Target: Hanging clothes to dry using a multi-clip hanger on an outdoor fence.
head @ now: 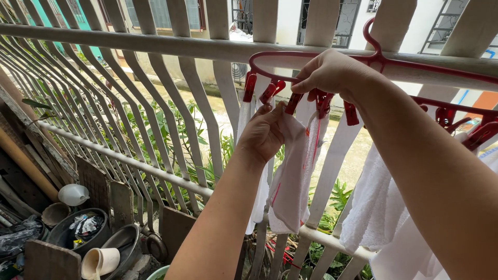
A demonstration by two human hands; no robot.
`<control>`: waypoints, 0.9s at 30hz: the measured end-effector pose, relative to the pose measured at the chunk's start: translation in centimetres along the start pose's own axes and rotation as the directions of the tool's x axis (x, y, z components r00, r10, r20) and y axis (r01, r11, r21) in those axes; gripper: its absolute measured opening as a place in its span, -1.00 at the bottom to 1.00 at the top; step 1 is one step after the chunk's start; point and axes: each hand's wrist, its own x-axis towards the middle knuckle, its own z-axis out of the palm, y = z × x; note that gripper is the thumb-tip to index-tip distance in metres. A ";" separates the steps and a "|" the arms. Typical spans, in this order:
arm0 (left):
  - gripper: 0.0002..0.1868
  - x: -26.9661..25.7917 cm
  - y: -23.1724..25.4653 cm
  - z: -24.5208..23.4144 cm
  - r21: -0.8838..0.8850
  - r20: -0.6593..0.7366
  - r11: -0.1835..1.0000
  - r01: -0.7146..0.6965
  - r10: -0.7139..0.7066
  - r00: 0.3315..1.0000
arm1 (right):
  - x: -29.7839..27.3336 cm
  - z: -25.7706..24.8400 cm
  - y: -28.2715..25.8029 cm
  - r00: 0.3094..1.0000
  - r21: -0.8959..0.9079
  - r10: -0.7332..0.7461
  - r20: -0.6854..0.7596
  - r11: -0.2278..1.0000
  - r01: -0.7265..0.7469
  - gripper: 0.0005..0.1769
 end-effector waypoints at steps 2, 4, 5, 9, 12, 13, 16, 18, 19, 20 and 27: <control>-0.84 -0.3 0.1 0.5 0.007 0.023 1.000 0.015 -0.016 1.000 | 0.0 0.0 0.0 1.000 -0.010 -0.012 -0.006 1.000 0.012 -0.70; -0.83 -0.6 0.1 1.1 0.003 0.066 1.000 0.028 -0.028 0.997 | -0.1 0.1 0.1 1.000 -0.003 -0.001 -0.018 1.000 0.001 -0.70; -0.83 -0.5 0.0 1.0 0.004 0.065 1.000 0.031 -0.031 0.997 | -0.2 0.1 0.1 1.000 -0.002 0.001 -0.019 1.000 -0.001 -0.70; -0.80 0.1 -0.3 0.5 -0.021 0.088 0.999 0.028 -0.026 0.996 | -0.5 0.2 0.0 0.999 -0.044 -0.023 -0.036 0.999 0.021 -0.69; -0.78 1.5 -0.5 -0.3 -0.054 0.103 0.998 0.026 -0.021 0.994 | -1.0 0.1 -0.3 1.000 -0.064 -0.028 -0.011 0.998 0.027 -0.70; -0.78 2.1 -0.7 -0.6 -0.079 0.110 0.997 0.018 -0.009 0.994 | -1.2 0.0 -0.3 1.000 -0.076 -0.019 0.014 0.997 0.020 -0.71; -0.73 1.5 -0.2 1.4 -0.015 0.061 0.998 0.061 -0.060 0.996 | -1.4 -0.3 0.0 0.996 -0.107 -0.039 0.076 0.993 0.047 -0.70; -0.73 0.7 0.3 1.6 0.076 0.067 0.996 0.045 -0.050 0.996 | -1.7 -0.1 0.3 0.993 -0.176 -0.089 0.073 0.979 0.101 -0.68; -0.73 0.2 0.7 1.7 0.167 0.073 0.986 0.027 -0.039 0.997 | -1.9 0.0 0.4 0.987 -0.244 -0.140 0.077 0.957 0.154 -0.64; -0.73 -0.4 0.8 2.1 0.168 0.072 0.985 0.027 -0.040 0.997 | -1.6 0.1 1.2 0.987 -0.243 -0.140 0.076 0.958 0.154 -0.64; -0.82 -2.3 0.5 4.5 0.454 -0.147 0.891 -0.004 0.079 0.986 | -3.1 -0.7 7.9 0.545 -0.522 -0.755 -0.365 0.651 0.551 -0.68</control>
